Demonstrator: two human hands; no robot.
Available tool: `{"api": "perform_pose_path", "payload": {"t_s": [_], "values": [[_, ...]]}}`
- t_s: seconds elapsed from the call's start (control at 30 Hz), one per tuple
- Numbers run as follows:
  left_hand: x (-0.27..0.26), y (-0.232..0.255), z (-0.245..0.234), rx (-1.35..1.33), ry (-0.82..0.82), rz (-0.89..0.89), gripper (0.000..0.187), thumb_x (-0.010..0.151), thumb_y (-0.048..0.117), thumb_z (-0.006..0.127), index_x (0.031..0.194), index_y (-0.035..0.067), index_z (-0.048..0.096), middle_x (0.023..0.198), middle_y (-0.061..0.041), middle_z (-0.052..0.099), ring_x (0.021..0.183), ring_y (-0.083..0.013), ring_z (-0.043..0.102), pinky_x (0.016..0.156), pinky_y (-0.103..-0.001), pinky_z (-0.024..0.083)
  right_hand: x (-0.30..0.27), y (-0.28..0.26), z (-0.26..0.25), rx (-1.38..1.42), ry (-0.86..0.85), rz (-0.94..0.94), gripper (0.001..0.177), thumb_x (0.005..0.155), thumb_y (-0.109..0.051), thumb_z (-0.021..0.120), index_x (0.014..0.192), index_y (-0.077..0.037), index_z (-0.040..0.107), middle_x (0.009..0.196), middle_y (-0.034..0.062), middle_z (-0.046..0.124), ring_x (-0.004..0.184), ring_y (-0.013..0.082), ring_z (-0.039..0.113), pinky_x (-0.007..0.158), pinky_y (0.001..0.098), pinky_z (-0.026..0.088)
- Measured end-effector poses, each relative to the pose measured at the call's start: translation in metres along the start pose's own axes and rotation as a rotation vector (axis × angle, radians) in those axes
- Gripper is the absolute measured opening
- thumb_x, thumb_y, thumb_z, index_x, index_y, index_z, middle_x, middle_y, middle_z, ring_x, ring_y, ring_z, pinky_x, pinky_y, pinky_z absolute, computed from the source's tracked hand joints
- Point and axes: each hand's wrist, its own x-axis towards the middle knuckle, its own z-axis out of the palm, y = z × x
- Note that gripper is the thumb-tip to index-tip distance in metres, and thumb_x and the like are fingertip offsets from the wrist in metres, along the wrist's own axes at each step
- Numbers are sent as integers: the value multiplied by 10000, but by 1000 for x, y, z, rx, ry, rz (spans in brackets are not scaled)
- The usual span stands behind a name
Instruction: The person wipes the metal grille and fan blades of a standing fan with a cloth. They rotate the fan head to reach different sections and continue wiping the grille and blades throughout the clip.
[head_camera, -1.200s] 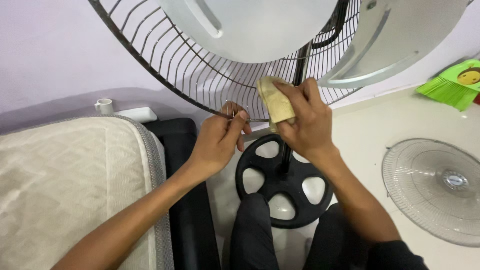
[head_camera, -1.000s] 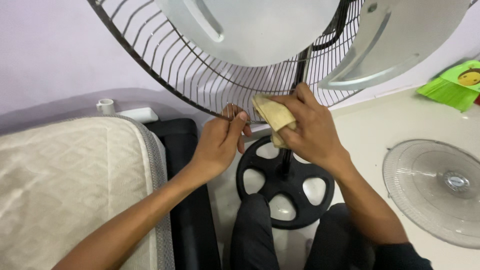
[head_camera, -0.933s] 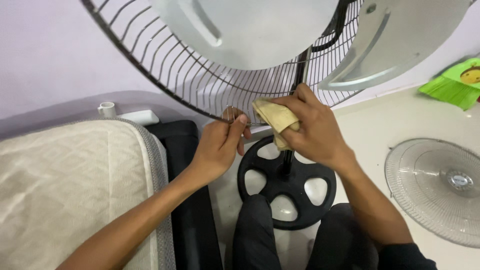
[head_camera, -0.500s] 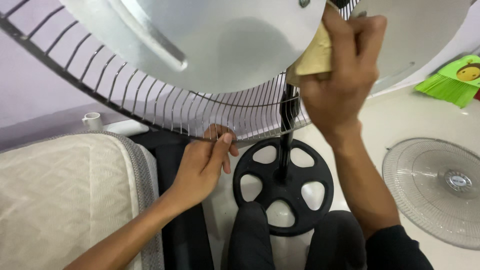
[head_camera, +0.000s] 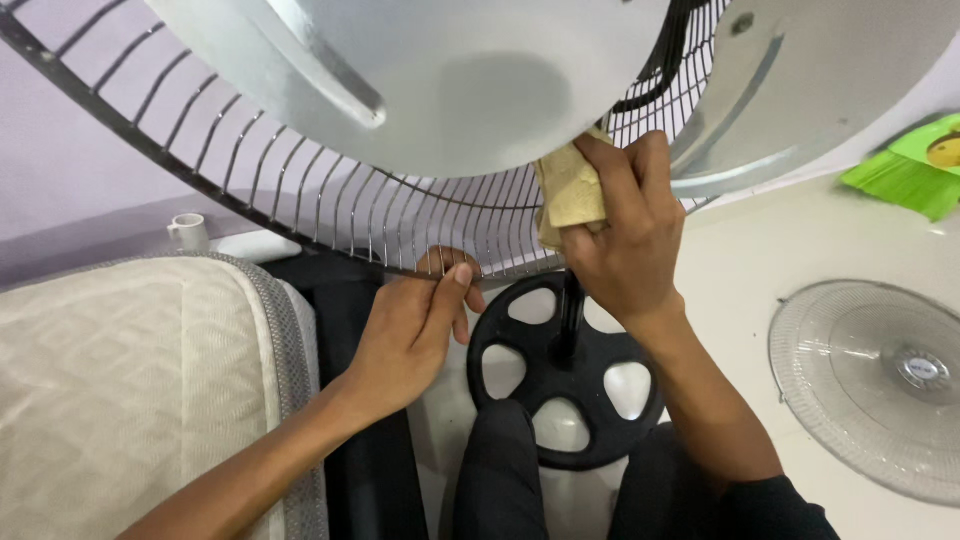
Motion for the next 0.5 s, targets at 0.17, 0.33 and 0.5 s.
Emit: {"api": "perform_pose_path", "payload": {"t_s": [0.17, 0.33, 0.5], "values": [[0, -1, -1, 64, -5, -53, 386, 1101, 270, 396, 970, 11, 650, 673, -87, 688, 517, -147, 642, 529, -295, 496, -8, -9, -7, 115, -139, -3, 493, 832, -62, 736, 1314, -22, 638, 1011, 120, 512, 747, 253, 603, 595, 346, 521], [1, 0, 0, 9, 6, -20, 354, 1086, 276, 391, 995, 12, 608, 759, -54, 708, 542, -132, 653, 502, -286, 487, -22, -23, -19, 25, -236, -1, 502, 781, -109, 750, 1276, -80, 668, 999, 111, 517, 780, 288, 627, 662, 399, 535], [0, 1, -3, -14, 2, 38, 356, 1093, 289, 399, 999, 12, 602, 760, -49, 706, 540, -125, 645, 508, -278, 492, -13, -24, -28, 64, -366, -40, 429, 799, -141, 768, 1220, -104, 696, 990, 105, 542, 774, 276, 647, 668, 403, 539]]}}
